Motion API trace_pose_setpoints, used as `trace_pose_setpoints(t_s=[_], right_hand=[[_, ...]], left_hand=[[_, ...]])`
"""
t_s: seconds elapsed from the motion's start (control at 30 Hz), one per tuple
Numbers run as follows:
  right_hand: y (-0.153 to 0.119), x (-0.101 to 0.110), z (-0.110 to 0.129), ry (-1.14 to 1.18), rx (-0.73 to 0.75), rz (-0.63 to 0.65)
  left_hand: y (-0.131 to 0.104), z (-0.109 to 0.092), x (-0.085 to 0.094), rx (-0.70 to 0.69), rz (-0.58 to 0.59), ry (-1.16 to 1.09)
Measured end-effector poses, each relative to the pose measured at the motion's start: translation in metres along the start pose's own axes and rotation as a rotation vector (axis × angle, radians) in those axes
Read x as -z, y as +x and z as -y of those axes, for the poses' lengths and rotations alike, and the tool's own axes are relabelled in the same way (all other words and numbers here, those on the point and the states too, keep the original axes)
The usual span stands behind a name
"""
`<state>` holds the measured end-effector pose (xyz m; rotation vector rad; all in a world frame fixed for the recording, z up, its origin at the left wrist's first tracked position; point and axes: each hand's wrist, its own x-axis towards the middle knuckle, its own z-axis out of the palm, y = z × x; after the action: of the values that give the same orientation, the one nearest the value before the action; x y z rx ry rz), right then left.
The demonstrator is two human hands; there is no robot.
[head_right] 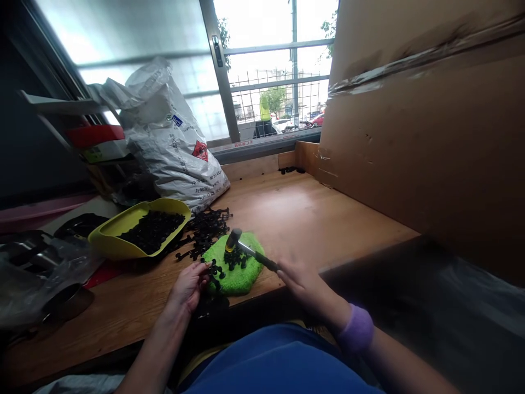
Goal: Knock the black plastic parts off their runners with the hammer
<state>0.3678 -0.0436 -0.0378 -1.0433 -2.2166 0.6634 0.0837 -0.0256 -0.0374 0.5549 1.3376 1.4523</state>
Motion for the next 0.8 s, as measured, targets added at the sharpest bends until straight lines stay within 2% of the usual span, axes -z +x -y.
trace_pose_setpoints(t_s=[0.27, 0.43, 0.5, 0.6, 0.63, 0.73, 0.8], right_hand=[[0.0, 0.0, 0.009, -0.024, -0.006, 0.015], [0.005, 0.007, 0.029, -0.001, 0.076, -0.071], [0.007, 0.006, 0.035, -0.097, 0.042, -0.033], [0.008, 0.003, 0.038, -0.318, -0.025, 0.11], [0.008, 0.003, 0.039, -0.342, -0.02, 0.122], [0.009, 0.001, 0.04, -0.277, 0.023, 0.057], [0.009, -0.002, 0.04, -0.3, 0.01, 0.074]], left_hand=[[0.001, 0.003, 0.0, -0.063, -0.006, 0.064], [0.001, 0.004, -0.002, -0.104, -0.003, 0.076], [0.0, 0.004, -0.004, -0.125, -0.01, 0.078], [0.0, 0.005, -0.006, -0.165, -0.026, 0.077], [0.0, 0.006, -0.006, -0.176, -0.031, 0.078], [0.0, 0.006, -0.007, -0.197, -0.043, 0.088], [0.001, 0.006, -0.006, -0.208, -0.047, 0.098]])
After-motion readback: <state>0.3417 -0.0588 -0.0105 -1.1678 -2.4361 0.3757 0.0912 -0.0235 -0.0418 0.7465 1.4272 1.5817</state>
